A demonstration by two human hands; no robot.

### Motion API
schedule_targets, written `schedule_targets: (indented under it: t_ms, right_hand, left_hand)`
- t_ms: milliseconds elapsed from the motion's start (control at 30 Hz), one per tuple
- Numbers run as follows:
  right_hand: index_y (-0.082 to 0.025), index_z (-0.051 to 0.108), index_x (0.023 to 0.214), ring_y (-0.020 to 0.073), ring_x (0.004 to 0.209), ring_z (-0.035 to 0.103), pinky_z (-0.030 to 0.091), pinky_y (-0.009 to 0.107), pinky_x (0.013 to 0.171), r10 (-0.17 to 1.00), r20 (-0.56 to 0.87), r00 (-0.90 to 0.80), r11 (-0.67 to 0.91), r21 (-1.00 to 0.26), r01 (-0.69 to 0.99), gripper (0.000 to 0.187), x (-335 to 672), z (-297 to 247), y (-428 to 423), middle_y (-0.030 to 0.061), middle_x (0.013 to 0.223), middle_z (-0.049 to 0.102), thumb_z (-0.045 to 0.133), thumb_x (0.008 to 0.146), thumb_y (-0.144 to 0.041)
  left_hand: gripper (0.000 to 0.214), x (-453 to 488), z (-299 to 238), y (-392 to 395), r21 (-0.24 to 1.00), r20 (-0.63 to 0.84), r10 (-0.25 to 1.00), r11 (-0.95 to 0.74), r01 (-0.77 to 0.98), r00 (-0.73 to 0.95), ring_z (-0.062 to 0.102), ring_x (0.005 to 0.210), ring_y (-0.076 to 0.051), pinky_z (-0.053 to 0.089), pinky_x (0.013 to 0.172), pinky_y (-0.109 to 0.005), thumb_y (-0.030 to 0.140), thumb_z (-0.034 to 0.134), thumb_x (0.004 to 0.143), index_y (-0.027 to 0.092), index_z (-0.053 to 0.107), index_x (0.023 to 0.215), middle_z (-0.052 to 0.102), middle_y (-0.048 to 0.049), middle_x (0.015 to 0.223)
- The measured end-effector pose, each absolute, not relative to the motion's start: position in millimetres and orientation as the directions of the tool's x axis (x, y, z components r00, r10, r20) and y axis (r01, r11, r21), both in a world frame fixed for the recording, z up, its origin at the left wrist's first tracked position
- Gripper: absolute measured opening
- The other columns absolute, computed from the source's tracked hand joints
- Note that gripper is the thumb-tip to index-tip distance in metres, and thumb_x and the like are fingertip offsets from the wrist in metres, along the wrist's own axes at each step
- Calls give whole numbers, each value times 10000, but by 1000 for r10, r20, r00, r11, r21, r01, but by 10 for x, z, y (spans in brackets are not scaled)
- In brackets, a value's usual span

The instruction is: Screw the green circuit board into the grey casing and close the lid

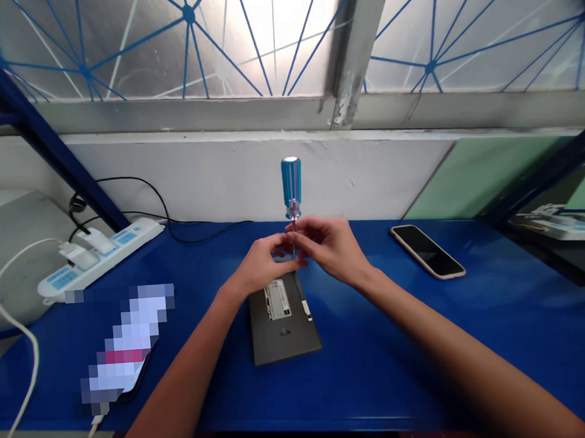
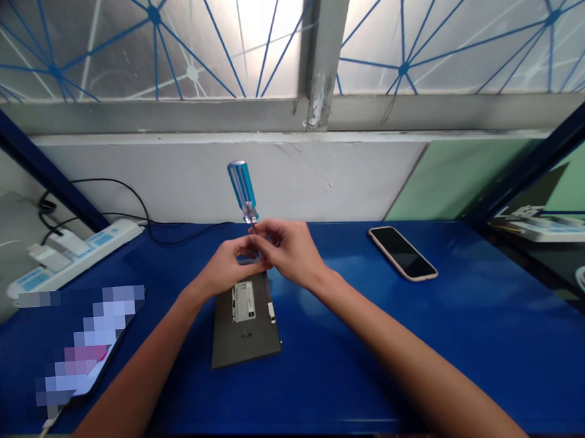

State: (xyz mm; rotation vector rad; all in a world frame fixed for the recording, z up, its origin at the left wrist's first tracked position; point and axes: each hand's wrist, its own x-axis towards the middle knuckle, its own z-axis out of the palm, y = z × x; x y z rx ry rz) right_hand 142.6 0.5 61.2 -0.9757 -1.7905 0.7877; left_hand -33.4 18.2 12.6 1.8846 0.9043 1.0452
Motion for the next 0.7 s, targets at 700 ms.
schedule_targets:
  t_ms: [700]
  right_hand:
    - [-200,599,768,133,557,595,467,277,517,912,383,-145,407,-890,207,304,1370,582,46,-4,652,627,803,794,-424]
  left_hand:
    - [234,-306,98,189,888,335,890,-409,212,310,640,683,-161,532,712,-312,328,834,764,141,697,736,714,-39,736]
